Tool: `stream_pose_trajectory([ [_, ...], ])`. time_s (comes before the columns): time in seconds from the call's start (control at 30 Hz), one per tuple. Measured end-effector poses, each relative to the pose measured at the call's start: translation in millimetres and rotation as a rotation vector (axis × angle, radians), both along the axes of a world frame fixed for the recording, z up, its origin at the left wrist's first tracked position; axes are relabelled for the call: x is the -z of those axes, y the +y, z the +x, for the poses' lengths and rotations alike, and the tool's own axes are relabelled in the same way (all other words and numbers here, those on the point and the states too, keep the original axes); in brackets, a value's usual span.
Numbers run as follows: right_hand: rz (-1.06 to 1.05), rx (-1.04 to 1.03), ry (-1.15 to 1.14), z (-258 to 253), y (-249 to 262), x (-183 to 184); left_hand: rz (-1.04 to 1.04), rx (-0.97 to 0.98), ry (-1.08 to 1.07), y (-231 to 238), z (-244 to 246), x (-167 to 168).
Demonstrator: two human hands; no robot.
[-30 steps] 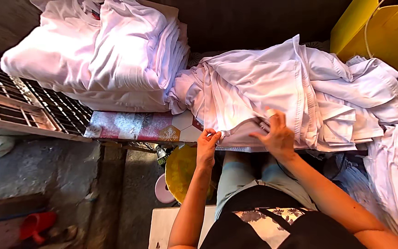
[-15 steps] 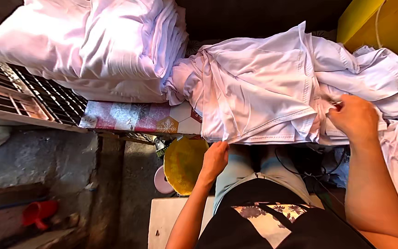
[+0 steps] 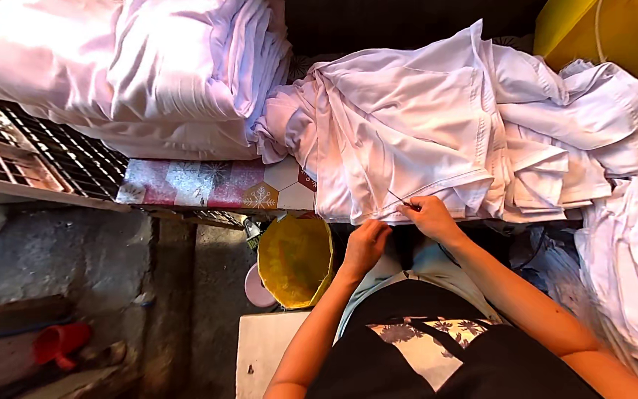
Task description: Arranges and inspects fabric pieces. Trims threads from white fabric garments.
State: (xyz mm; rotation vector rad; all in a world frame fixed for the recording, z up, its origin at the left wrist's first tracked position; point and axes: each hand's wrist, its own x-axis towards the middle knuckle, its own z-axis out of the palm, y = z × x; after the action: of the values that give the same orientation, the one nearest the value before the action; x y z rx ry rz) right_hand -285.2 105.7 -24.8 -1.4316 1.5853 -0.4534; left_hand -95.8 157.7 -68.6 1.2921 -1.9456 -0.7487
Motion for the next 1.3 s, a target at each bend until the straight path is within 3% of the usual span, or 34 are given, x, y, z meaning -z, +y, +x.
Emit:
stream_pose_trajectory([
  [0.1,-0.008,0.103,-0.066,2.2,-8.2,8.3,-0.071,-0.218,-0.002,-19.4,-13.2,8.6],
  [0.17,-0.018,0.145,-0.081,-3.7,-11.2,14.3,0.011,-0.235,-0.060,-30.0,-21.5,10.6],
  [0.3,-0.017,0.155,-0.103,-13.1,-11.5,23.1,-0.013,-0.270,-0.090,-31.1,-28.6,15.4],
  [0.43,0.069,0.176,-0.273,-8.7,-9.5,17.7,-0.183,-0.260,-0.099,-31.6,-26.3,28.6],
  [0.77,0.276,0.049,-0.311,-16.6,2.4,13.0,-0.105,-0.271,-0.123,-13.3,-17.0,12.6],
  [0.97,0.550,-0.165,-0.448,-16.1,12.1,2.1,-0.124,-0.309,-0.152,-1.3,-14.8,-0.9],
  [1.3,0.783,0.095,-0.698,-1.7,9.1,12.6,-0.222,-0.242,-0.204,0.2,-15.5,4.1],
])
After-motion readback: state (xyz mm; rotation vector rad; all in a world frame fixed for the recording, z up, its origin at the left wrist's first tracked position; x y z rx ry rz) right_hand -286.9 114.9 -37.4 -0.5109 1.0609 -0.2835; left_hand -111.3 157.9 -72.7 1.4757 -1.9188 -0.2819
